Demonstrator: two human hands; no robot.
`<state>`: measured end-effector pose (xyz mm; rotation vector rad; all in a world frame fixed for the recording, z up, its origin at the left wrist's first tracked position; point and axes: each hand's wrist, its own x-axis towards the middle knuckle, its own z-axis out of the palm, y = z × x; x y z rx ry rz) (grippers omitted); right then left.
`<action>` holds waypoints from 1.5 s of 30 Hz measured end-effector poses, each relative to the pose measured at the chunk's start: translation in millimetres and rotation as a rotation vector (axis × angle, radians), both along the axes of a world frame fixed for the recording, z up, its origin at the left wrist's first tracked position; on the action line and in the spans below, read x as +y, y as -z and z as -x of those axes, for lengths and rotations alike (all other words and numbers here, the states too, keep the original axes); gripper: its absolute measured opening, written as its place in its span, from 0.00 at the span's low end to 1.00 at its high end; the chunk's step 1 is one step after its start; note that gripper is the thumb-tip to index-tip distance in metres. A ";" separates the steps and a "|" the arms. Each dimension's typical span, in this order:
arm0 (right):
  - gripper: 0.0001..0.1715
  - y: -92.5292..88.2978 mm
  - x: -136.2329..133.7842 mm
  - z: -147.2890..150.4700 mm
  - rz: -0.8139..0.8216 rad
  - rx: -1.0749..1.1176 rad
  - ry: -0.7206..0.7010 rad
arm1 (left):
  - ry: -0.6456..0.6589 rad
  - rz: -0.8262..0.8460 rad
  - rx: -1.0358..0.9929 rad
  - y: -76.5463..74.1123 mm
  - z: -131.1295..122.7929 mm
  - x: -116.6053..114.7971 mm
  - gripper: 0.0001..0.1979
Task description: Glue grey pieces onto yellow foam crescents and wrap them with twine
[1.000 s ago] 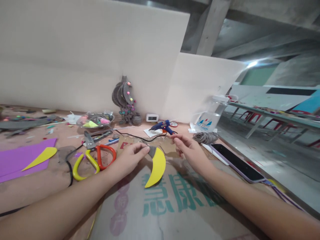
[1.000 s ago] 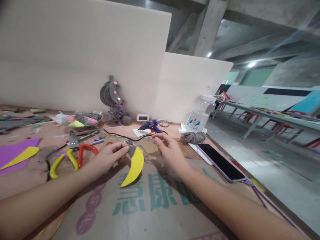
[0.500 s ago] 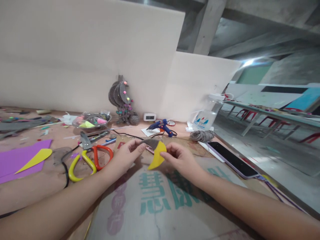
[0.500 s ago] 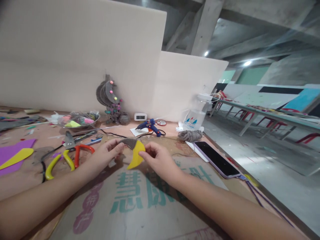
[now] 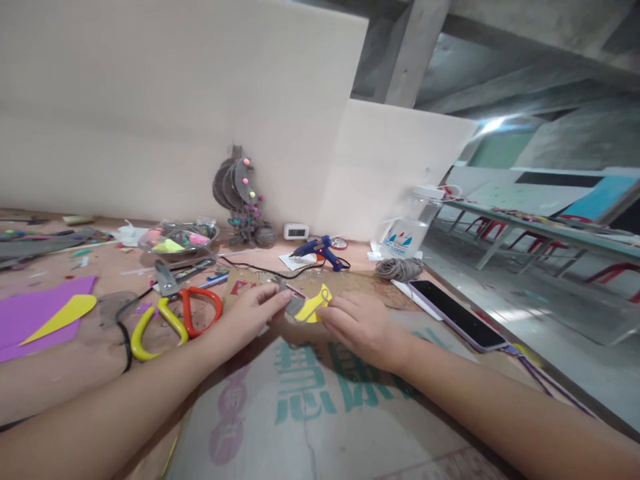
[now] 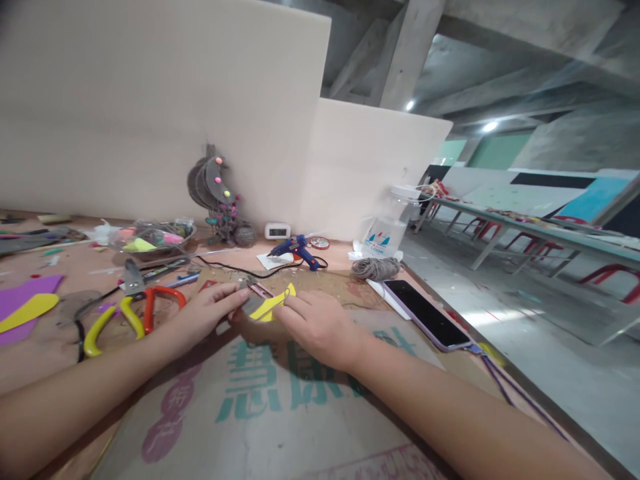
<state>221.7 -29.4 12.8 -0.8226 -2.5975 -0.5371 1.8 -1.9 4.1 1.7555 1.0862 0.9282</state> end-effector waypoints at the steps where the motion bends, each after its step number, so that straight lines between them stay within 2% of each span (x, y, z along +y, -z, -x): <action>1: 0.12 -0.8 -1.0 0.8 0.026 0.027 -0.007 | -0.021 -0.012 0.011 0.9 0.2 0.7 0.20; 4: 0.12 -4.0 -1.4 3.3 0.126 0.214 0.041 | -0.071 -0.050 0.005 3.7 0.7 1.7 0.19; 9: 0.14 -14.8 16.1 -2.0 0.337 0.626 0.333 | -0.066 -0.043 0.001 4.6 1.2 0.4 0.18; 12: 0.08 -16.5 39.2 -16.6 0.421 0.738 0.344 | -0.051 -0.041 0.016 5.4 1.9 0.9 0.17; 13: 0.09 -15.3 47.7 -22.6 0.467 0.765 0.338 | -0.044 -0.042 0.020 6.0 2.2 1.4 0.17; 16: 0.22 -9.0 72.4 -38.6 0.593 0.806 0.382 | -0.025 -0.029 0.030 8.3 2.8 2.8 0.16; 20: 0.32 -3.7 101.6 -44.1 0.649 0.672 0.477 | -0.021 -0.012 0.040 9.9 3.1 3.2 0.15; 22: 0.31 -3.5 115.4 -39.4 0.666 0.639 0.495 | -0.026 0.001 0.029 9.3 3.0 2.6 0.15; 28: 0.21 1.3 142.6 -16.5 0.681 0.620 0.538 | -0.032 0.009 -0.072 7.2 2.2 1.3 0.15; 33: 0.16 5.4 147.9 -10.9 0.689 0.641 0.588 | -0.003 0.014 -0.065 8.5 1.8 2.9 0.14; 39: 0.14 -10.6 146.0 -19.4 0.776 0.738 0.581 | 0.008 0.044 -0.085 9.7 1.7 3.4 0.14; 42: 0.15 -21.0 131.0 -21.0 0.818 0.810 0.511 | 0.001 0.048 -0.077 10.1 1.8 4.0 0.16; 45: 0.15 -29.7 101.1 -22.7 0.810 0.914 0.412 | -0.026 0.042 -0.064 8.8 1.9 3.7 0.17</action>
